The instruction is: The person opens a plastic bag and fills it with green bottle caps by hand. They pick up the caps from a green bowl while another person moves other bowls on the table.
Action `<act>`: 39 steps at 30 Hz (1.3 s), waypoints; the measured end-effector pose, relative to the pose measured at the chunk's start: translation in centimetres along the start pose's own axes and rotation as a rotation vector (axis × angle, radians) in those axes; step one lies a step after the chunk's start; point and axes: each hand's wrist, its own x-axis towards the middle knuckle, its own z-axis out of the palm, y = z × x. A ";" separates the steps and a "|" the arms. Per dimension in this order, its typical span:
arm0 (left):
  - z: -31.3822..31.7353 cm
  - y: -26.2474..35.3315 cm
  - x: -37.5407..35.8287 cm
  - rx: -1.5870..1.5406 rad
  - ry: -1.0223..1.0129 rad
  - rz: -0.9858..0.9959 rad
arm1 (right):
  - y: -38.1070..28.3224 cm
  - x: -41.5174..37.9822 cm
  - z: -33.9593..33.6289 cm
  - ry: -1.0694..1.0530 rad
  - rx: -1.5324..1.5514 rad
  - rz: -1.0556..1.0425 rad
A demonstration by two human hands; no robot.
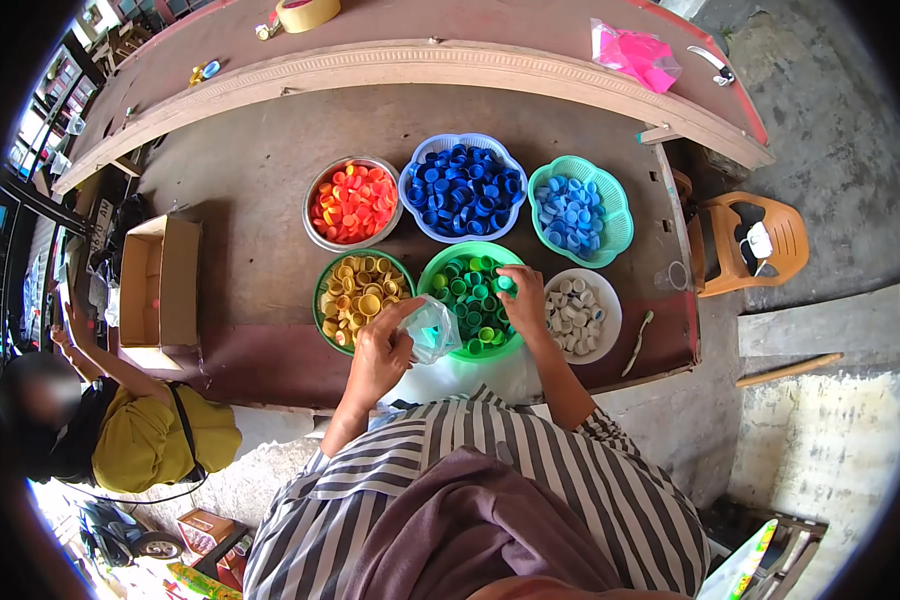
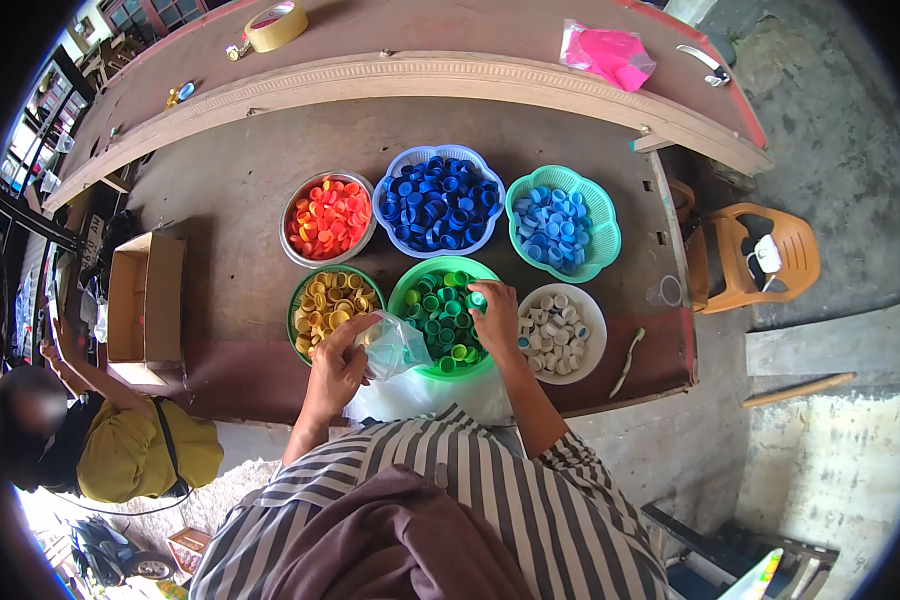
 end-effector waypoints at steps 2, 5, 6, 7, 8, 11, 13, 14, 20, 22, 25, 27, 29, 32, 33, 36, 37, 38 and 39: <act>-0.1 -0.2 -0.3 0.007 -0.003 -0.003 | 0.2 -0.3 0.3 0.011 -0.139 -0.108; -0.2 -0.4 -0.7 0.018 0.000 0.006 | 0.6 0.0 2.1 -0.074 -0.138 -0.142; -0.2 -0.5 -0.8 0.023 0.005 0.019 | 0.6 0.4 2.9 -0.095 -0.158 -0.140; -0.1 -0.4 -0.9 0.024 0.004 0.021 | 0.6 0.8 3.6 -0.092 -0.158 -0.140; -0.1 -0.3 -1.0 0.018 0.004 0.018 | 0.2 1.4 4.2 -0.108 -0.215 -0.131; -0.1 -0.2 -1.2 0.017 0.003 0.017 | 0.1 2.9 6.6 -0.090 -0.302 -0.133; -0.2 -0.2 -1.4 0.021 0.005 0.019 | -0.1 3.6 7.5 -0.105 -0.417 -0.084; -0.3 -0.2 -1.5 0.014 0.004 0.011 | -0.3 3.8 7.7 -0.128 -0.379 -0.083; -0.5 -0.3 -1.6 0.001 0.029 0.002 | -0.6 4.4 6.6 -0.206 -0.208 -0.219; -0.4 -0.3 -1.5 0.009 0.031 0.011 | -0.4 4.3 6.6 -0.226 -0.185 -0.238; -0.2 -0.4 -1.5 -0.004 0.024 -0.005 | -0.2 4.1 6.5 -0.248 -0.160 -0.255; -0.1 -0.3 -1.5 -0.021 0.028 -0.018 | -1.1 3.9 5.7 -0.203 -0.052 -0.200; 0.0 -0.5 -1.6 -0.022 0.030 -0.019 | -1.8 3.6 4.9 -0.198 0.128 -0.162; 0.2 -0.4 -1.5 -0.023 0.023 -0.004 | -5.2 3.0 2.1 -0.133 0.377 -0.120; 0.3 -0.3 -1.5 -0.020 0.015 0.009 | -7.2 2.7 0.5 -0.074 0.448 -0.117; 0.8 0.0 -1.4 -0.029 0.004 0.007 | -12.5 0.8 -3.1 0.038 0.495 -0.288; 1.0 0.1 -1.4 -0.030 -0.009 0.008 | -13.6 0.1 -3.9 0.051 0.488 -0.341; 1.2 0.3 -1.4 -0.047 -0.002 0.002 | -14.4 -0.4 -4.4 0.020 0.432 -0.400; 1.4 0.5 -1.3 -0.065 0.005 -0.003 | -14.7 -0.9 -4.7 -0.012 0.375 -0.457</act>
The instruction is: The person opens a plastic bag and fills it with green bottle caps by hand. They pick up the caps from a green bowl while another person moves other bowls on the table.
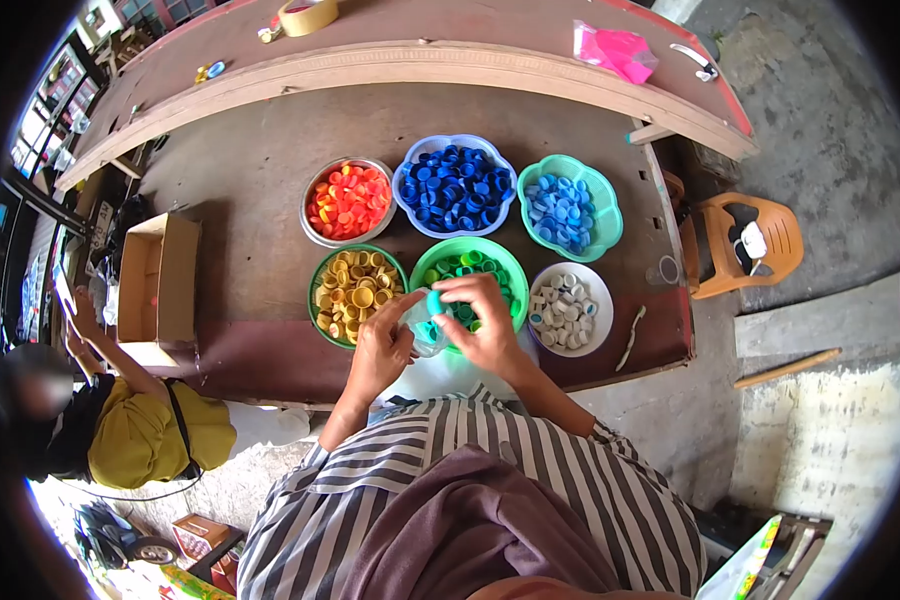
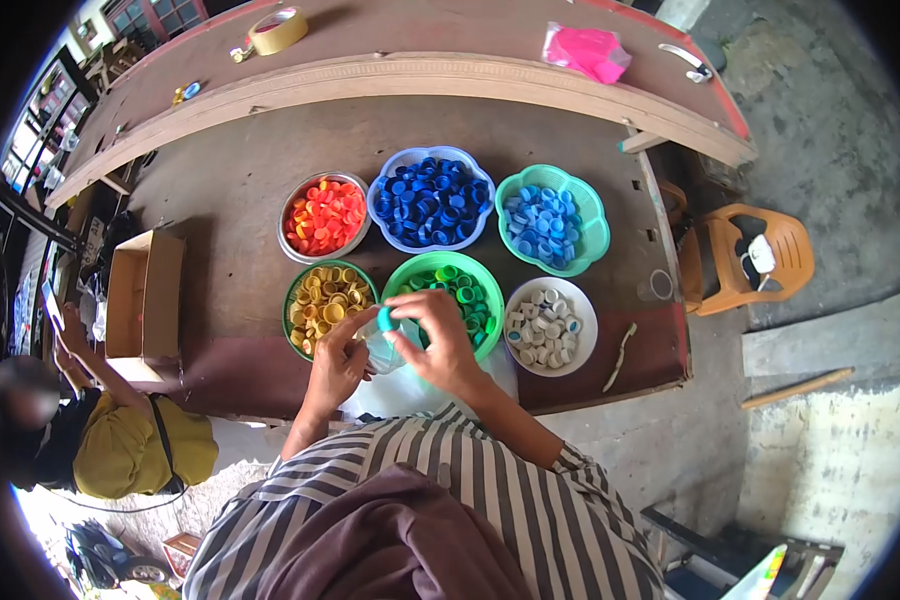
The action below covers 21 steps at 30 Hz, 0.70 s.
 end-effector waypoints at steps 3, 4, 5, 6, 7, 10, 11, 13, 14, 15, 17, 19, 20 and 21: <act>0.2 -0.3 0.2 0.038 -0.037 0.019 | -0.2 -1.6 0.1 -0.177 -0.201 0.032; 0.2 -0.4 0.2 0.055 -0.040 0.034 | -0.1 -1.9 0.1 -0.206 -0.248 0.032; 0.2 -0.2 0.2 0.055 -0.044 0.028 | -0.3 -1.9 -0.1 -0.199 -0.246 0.038; 0.2 -0.1 0.2 0.062 -0.049 0.025 | -0.6 -1.5 -0.6 -0.157 -0.203 0.030; 0.2 -0.1 0.2 0.063 -0.039 0.012 | -0.6 -1.3 -1.0 -0.115 -0.158 0.023; -0.2 0.0 0.1 0.077 -0.017 -0.012 | 2.7 -2.2 -2.1 0.066 -0.064 0.180; -0.5 0.0 0.1 0.089 -0.004 -0.018 | 4.3 -2.5 -2.7 0.089 -0.144 0.227; -0.9 -0.7 0.1 0.093 0.017 -0.025 | 8.0 -3.9 -3.8 0.103 -0.347 0.296; -1.0 -1.0 0.1 0.097 0.034 -0.029 | 10.1 -5.1 -4.1 0.095 -0.468 0.320; -1.2 -0.9 0.0 0.095 0.036 -0.031 | 12.1 -6.3 -4.2 0.061 -0.549 0.369; -1.3 -1.0 0.0 0.089 0.038 -0.041 | 14.4 -7.8 -4.2 -0.020 -0.639 0.379; -1.3 -1.0 0.1 0.079 0.044 -0.054 | 15.8 -8.5 -3.8 -0.182 -0.810 0.383; -1.3 -1.0 0.1 0.083 0.046 -0.051 | 16.0 -8.5 -3.5 -0.186 -0.808 0.383; -1.2 -1.0 0.2 0.087 0.050 -0.047 | 16.3 -8.5 -3.2 -0.221 -0.871 0.333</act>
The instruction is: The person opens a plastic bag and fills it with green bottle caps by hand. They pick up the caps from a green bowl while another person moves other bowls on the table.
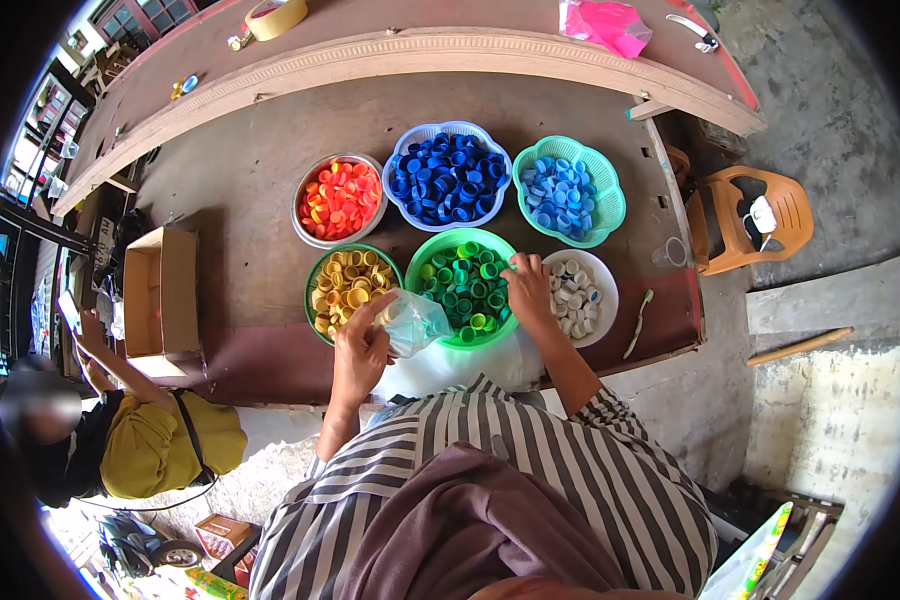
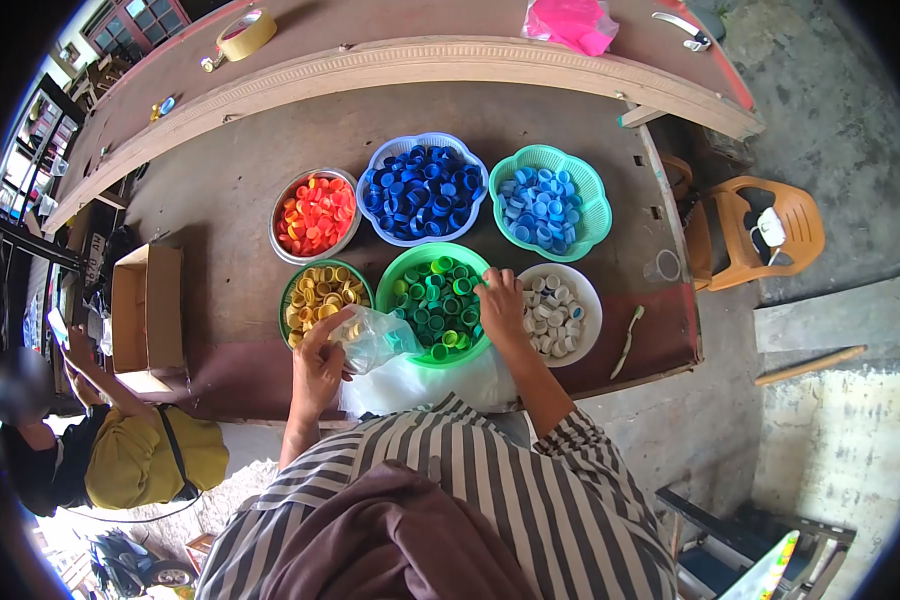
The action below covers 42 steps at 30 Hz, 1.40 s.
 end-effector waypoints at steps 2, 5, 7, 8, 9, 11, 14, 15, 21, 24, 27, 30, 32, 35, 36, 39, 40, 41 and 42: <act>0.1 0.2 0.0 0.000 0.007 -0.004 | -0.1 0.2 0.5 -0.004 -0.069 -0.052; 0.2 0.2 0.1 0.003 0.012 -0.013 | -0.2 0.5 0.9 -0.050 -0.176 -0.035; 0.2 0.2 0.3 0.004 0.012 -0.021 | 0.0 0.5 1.0 -0.019 -0.153 -0.032; 0.2 0.1 0.3 0.010 0.007 -0.009 | 0.0 0.4 0.7 -0.021 -0.153 -0.034; 0.2 0.1 0.3 0.014 0.002 0.003 | 0.1 0.2 0.5 -0.015 -0.089 -0.035; 0.2 -0.2 0.5 0.008 0.000 0.003 | 0.2 0.0 -0.1 -0.009 -0.028 -0.040; 0.4 -0.3 0.5 0.005 -0.005 0.020 | 0.6 -0.4 -0.2 0.056 0.105 0.016; 0.6 -0.3 0.6 0.008 -0.006 0.037 | 1.3 -0.6 0.5 0.026 0.343 0.081; 0.9 0.4 0.7 -0.007 -0.056 0.032 | -0.6 -0.8 -3.5 -0.305 1.686 0.708; 1.4 0.7 0.8 -0.035 -0.066 0.060 | -3.8 -0.4 -6.0 -0.217 1.654 0.571; 1.9 0.6 0.9 -0.023 -0.087 0.088 | -8.3 0.2 -9.3 0.034 1.337 0.195; 2.2 0.9 0.9 -0.013 -0.088 0.100 | -12.0 0.6 -13.1 0.106 0.906 -0.204; 2.3 1.0 0.9 -0.013 -0.095 0.106 | -12.8 0.6 -13.9 0.042 0.550 -0.401; 1.8 1.2 0.5 -0.006 -0.089 0.104 | -12.5 0.7 -13.2 0.073 0.642 -0.309; 1.6 1.1 0.3 -0.003 -0.078 0.080 | -12.0 1.1 -12.8 0.128 0.758 -0.252; 0.8 0.7 -0.1 -0.005 -0.065 0.043 | -9.5 1.6 -10.4 0.199 0.948 0.055; 0.7 0.6 -0.1 -0.011 -0.051 0.035 | -8.3 1.6 -8.7 0.198 0.948 0.055; 0.5 0.5 -0.2 -0.016 -0.038 0.028 | -7.0 1.4 -6.6 0.171 0.771 0.041; 0.4 0.2 -0.1 -0.027 -0.032 0.021 | -6.0 1.2 -4.6 0.144 0.594 0.028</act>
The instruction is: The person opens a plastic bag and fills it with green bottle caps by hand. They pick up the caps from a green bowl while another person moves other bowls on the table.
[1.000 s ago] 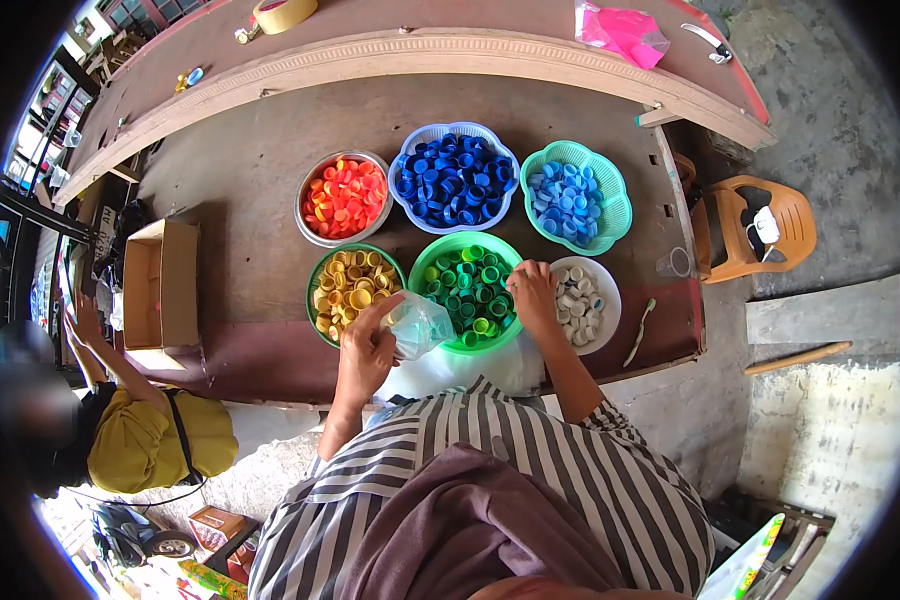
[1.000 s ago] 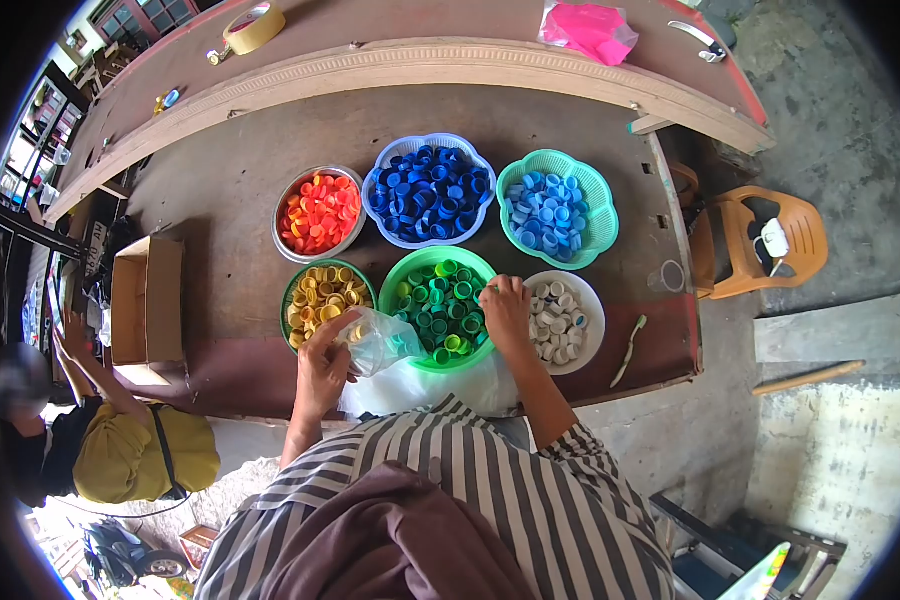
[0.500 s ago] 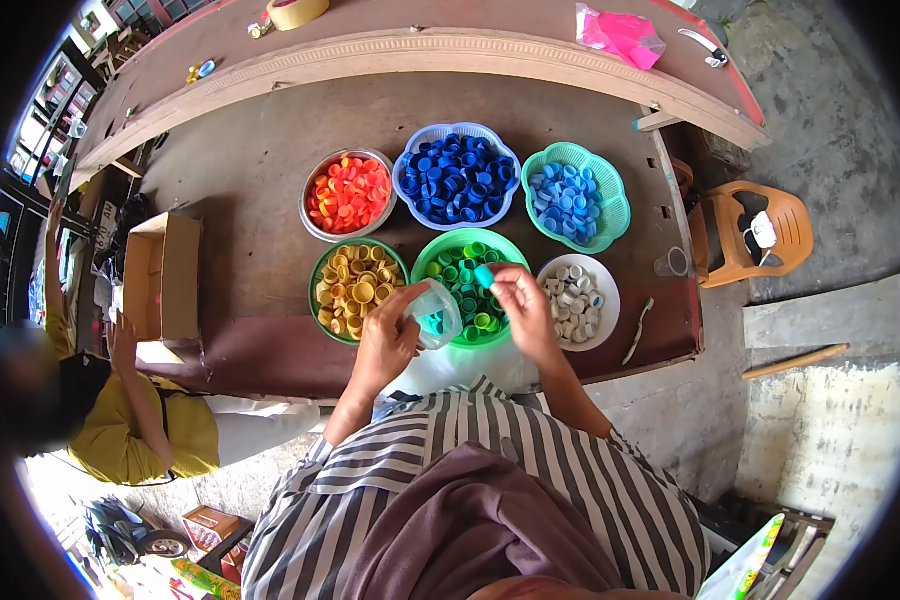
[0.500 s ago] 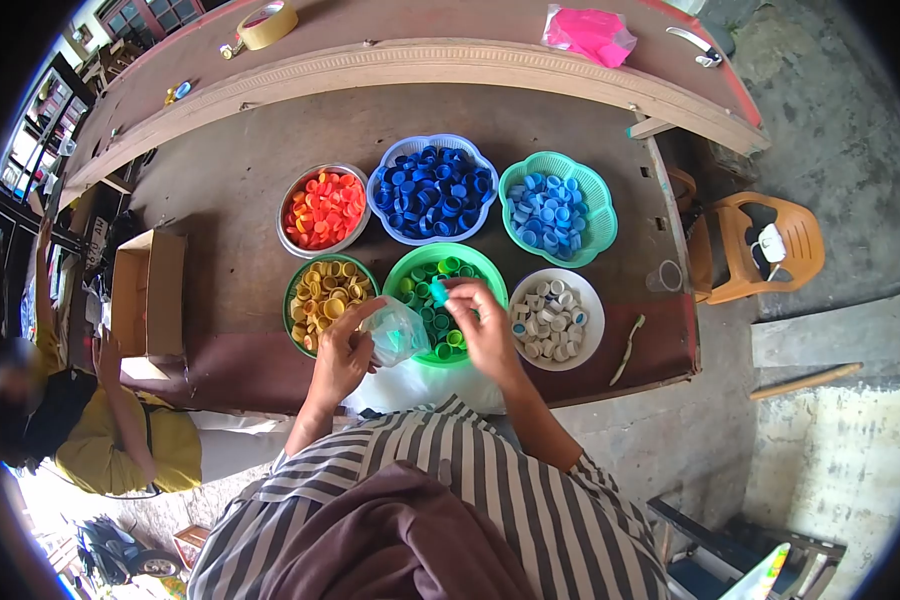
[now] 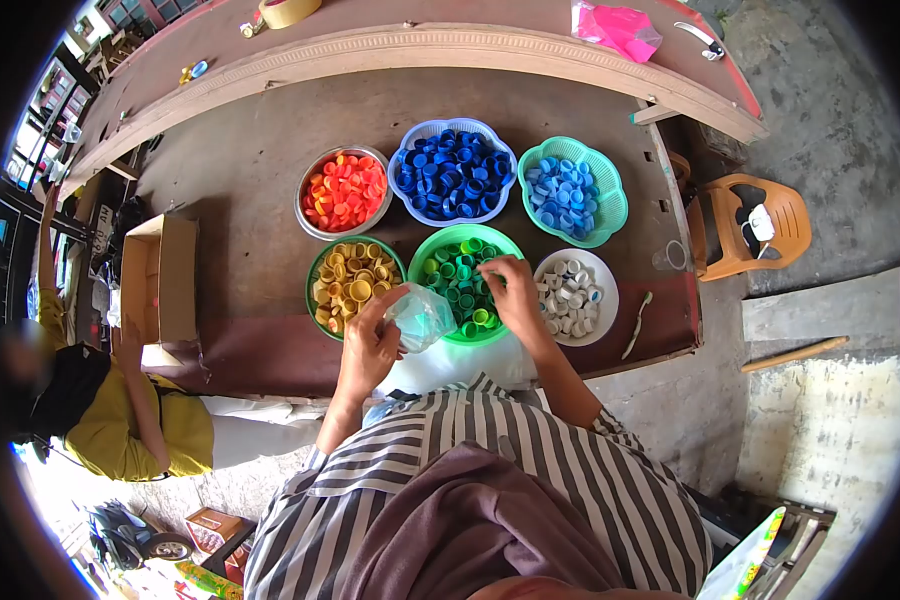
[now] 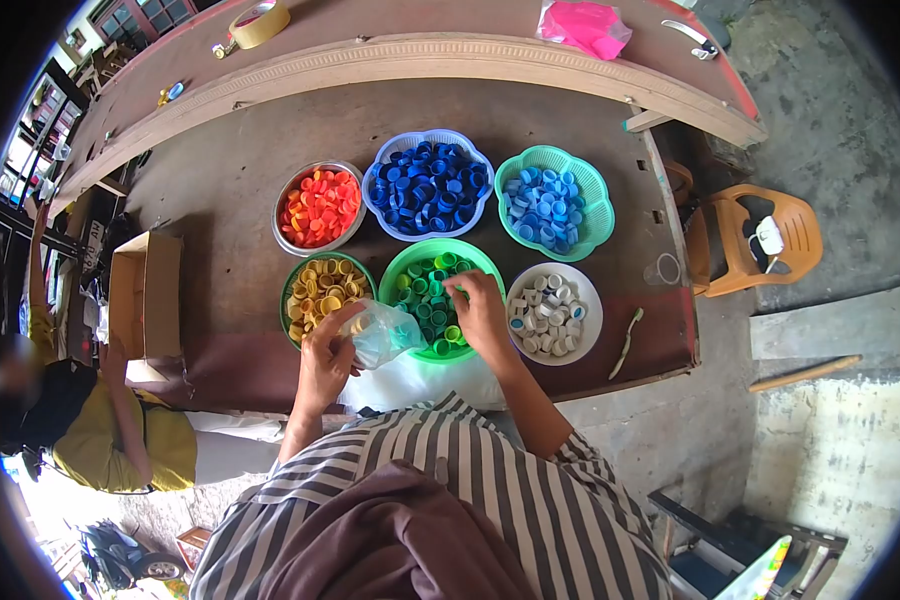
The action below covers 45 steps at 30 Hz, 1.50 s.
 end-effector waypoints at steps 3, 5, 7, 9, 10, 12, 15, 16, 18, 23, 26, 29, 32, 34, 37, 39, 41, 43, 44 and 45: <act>-0.4 -0.5 0.1 0.012 0.004 -0.042 | 2.5 -1.7 2.9 -0.182 -0.021 0.008; -0.3 -0.4 0.2 0.019 0.021 -0.029 | 2.1 -2.7 4.4 -0.204 -0.126 -0.032; -0.2 -0.3 0.3 0.028 0.039 -0.015 | 1.9 -3.1 5.2 -0.223 -0.230 -0.073; -0.2 -0.2 0.4 0.007 0.041 -0.006 | 2.6 -3.2 6.0 -0.300 -0.319 -0.069; -0.2 -0.1 0.5 0.008 0.044 -0.008 | 3.1 -3.2 6.1 -0.242 -0.268 -0.061; -0.2 -0.1 0.6 0.011 0.037 -0.027 | 4.7 -2.8 6.2 -0.270 0.038 0.199; -0.3 -0.2 0.8 0.021 0.024 -0.057 | 6.2 -2.5 5.1 -0.270 0.651 0.798; -0.3 -0.3 0.9 0.020 0.020 -0.058 | 6.5 -2.3 4.6 -0.194 0.876 0.859; -0.2 -0.3 1.1 0.021 0.009 -0.053 | 6.3 -2.0 3.7 -0.049 0.975 0.871; -0.1 0.0 1.4 0.022 0.006 -0.030 | 5.9 -1.8 3.4 -0.075 0.115 0.197; -0.1 0.0 1.4 0.031 -0.003 -0.034 | 4.9 -1.6 4.4 -0.127 -0.272 -0.068; -0.1 -0.3 1.2 0.041 -0.006 -0.023 | 3.6 -1.4 5.0 -0.215 -0.420 0.004; 0.0 -0.2 1.0 0.032 -0.005 -0.017 | 3.6 -1.4 5.4 -0.237 -0.433 0.015; 0.0 -0.1 0.9 0.018 0.000 -0.013 | 3.9 -1.6 5.2 -0.249 -0.426 0.004; -0.1 0.0 0.7 0.016 -0.001 -0.016 | 3.9 -2.5 4.5 -0.268 -0.391 -0.015; 0.0 0.0 0.6 0.024 0.002 0.001 | 4.0 -2.9 4.1 -0.238 -0.341 -0.045; 0.1 -0.1 0.5 0.016 -0.001 -0.004 | 4.7 -3.1 3.9 -0.208 -0.258 -0.042; 0.1 -0.1 0.4 0.011 -0.006 -0.009 | 5.4 -3.5 4.1 -0.177 -0.173 -0.038; 0.2 -0.2 0.3 0.017 -0.008 -0.003 | 5.5 -3.7 4.3 -0.159 0.039 0.118; 0.2 -0.2 0.3 0.022 -0.010 0.002 | 5.7 -3.9 4.4 -0.139 0.252 0.272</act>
